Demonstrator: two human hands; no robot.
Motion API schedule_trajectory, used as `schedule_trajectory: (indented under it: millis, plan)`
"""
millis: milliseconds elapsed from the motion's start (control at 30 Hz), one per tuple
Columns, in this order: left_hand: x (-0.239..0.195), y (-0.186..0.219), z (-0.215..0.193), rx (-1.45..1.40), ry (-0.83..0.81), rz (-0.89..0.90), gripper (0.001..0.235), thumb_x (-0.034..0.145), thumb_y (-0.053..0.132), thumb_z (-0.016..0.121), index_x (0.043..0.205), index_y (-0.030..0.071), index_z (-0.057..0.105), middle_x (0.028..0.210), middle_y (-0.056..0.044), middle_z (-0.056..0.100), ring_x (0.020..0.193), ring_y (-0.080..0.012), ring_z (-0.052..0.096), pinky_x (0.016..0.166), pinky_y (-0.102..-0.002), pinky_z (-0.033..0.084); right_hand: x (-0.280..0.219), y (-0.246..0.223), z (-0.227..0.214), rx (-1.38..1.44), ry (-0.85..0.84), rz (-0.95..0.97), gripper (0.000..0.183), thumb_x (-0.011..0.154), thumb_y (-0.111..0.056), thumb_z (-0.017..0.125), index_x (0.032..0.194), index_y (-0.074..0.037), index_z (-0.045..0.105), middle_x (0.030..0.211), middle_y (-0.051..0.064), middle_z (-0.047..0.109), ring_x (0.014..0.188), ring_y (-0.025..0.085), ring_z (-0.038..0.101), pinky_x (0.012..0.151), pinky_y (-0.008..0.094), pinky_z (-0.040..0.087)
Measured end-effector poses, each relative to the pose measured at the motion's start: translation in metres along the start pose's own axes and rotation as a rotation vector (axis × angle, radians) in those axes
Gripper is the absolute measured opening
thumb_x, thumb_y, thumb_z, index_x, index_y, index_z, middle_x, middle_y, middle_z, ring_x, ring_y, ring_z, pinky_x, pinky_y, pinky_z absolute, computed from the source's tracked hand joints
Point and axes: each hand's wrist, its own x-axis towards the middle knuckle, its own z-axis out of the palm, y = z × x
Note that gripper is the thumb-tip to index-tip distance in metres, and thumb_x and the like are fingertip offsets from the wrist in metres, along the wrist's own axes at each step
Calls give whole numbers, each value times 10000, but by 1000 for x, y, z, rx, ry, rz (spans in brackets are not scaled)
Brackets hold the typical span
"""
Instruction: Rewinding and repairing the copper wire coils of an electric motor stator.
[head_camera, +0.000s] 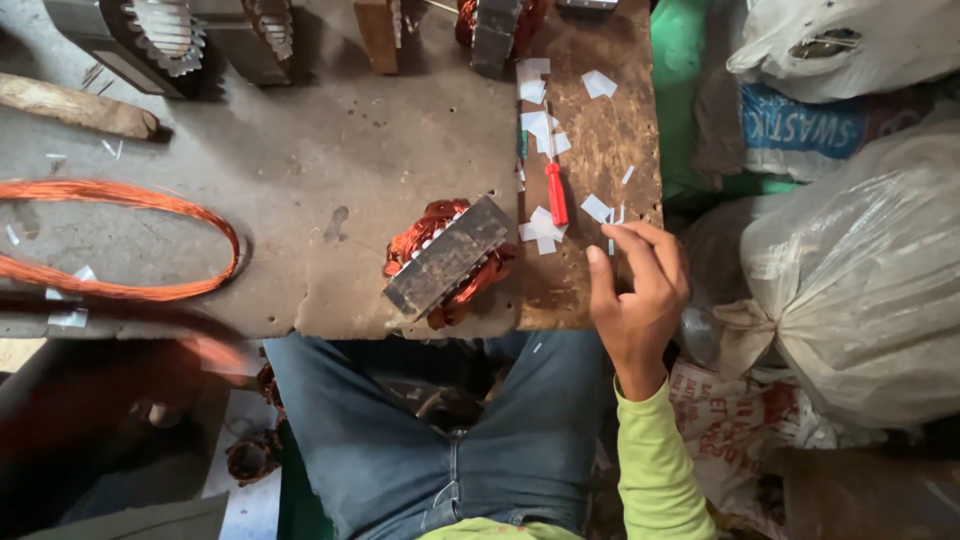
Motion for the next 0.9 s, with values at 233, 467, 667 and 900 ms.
schedule_trajectory:
  millis: [233,467,667,900]
  plan:
    - [45,189,171,-125,-134,-54,420,862,20,663,1275,10,588,965,-80,748,765,-130,816,613,-289,597,-28,-15,-22,200,99,91,198,969,-41,713,1161,10,713,1199,140,670,1138,270,658,1029,371,522]
    - [80,251,236,-172,-412,-170,170,940,132,718,1084,45,692,887,-41,810,782,-112,741,656,-269,585,-27,-85,-46,732,-535,-92,612,972,-463,655,1377,-12,572,1341,149,629,1264,272,630,1111,395,498]
    - [88,244,250,-143,-365,-33,160,949,132,700,1027,0,654,831,-106,746,736,-166,663,660,-307,559,-49,-78,-23,858,-783,26,356,1055,-271,616,1291,-5,626,998,110,714,892,190,718,792,325,578]
    - [96,224,262,-121,-518,-344,212,960,212,631,954,12,700,683,-94,682,611,-154,600,560,-318,517,-52,-64,-19,991,-1101,306,135,1050,-84,582,1063,5,683,640,49,599,552,106,581,524,288,473]
